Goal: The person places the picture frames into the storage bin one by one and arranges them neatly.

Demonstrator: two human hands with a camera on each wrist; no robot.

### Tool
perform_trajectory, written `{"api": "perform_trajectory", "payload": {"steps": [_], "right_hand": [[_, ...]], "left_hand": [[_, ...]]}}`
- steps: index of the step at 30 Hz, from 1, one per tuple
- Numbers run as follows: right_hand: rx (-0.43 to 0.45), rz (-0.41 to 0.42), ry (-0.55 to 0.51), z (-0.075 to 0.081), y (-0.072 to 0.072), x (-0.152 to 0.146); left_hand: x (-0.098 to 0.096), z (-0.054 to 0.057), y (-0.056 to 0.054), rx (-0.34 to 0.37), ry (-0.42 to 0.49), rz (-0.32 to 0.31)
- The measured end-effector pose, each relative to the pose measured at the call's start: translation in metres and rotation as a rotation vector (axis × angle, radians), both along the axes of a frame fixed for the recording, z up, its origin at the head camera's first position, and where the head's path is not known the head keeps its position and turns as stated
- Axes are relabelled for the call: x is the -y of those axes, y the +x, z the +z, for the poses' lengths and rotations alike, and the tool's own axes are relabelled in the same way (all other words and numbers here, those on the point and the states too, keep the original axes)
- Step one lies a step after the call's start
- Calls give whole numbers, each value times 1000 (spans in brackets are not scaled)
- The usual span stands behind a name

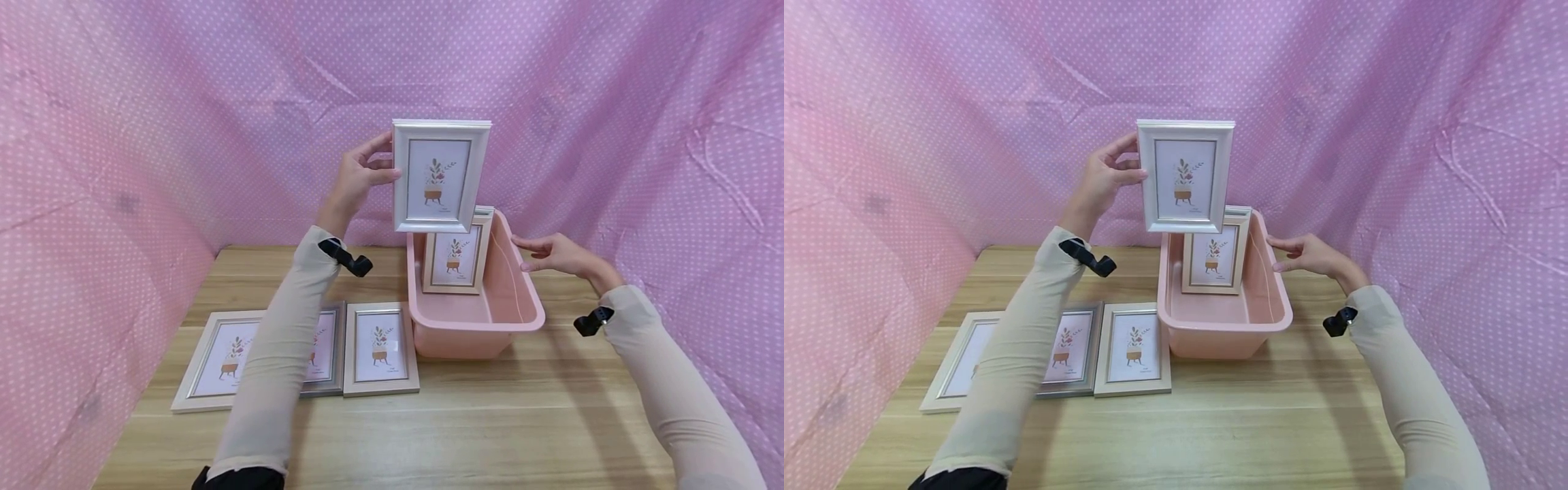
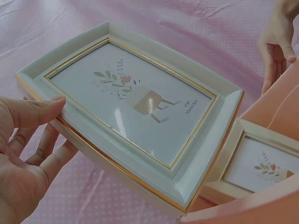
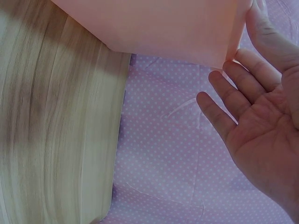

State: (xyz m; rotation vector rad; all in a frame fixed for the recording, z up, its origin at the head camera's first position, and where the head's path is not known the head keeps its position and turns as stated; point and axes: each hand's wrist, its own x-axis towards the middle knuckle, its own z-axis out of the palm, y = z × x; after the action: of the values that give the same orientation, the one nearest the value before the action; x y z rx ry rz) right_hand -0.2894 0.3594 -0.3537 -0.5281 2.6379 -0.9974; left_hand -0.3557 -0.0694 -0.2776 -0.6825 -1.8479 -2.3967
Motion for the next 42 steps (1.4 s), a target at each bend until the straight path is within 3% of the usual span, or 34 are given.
{"api": "perform_trajectory", "payload": {"steps": [15,31,42], "right_hand": [[2,2,-6,-1,2,0],[-5,-8,-7,-4,3,0],[-25,-3,-2,-4,2,-2]], "left_hand": [[-41,-27,-5,48,-70,-49],[-62,-56,-4,106,-189,-41],[-67,-69,-6,88,-263,-35]]}}
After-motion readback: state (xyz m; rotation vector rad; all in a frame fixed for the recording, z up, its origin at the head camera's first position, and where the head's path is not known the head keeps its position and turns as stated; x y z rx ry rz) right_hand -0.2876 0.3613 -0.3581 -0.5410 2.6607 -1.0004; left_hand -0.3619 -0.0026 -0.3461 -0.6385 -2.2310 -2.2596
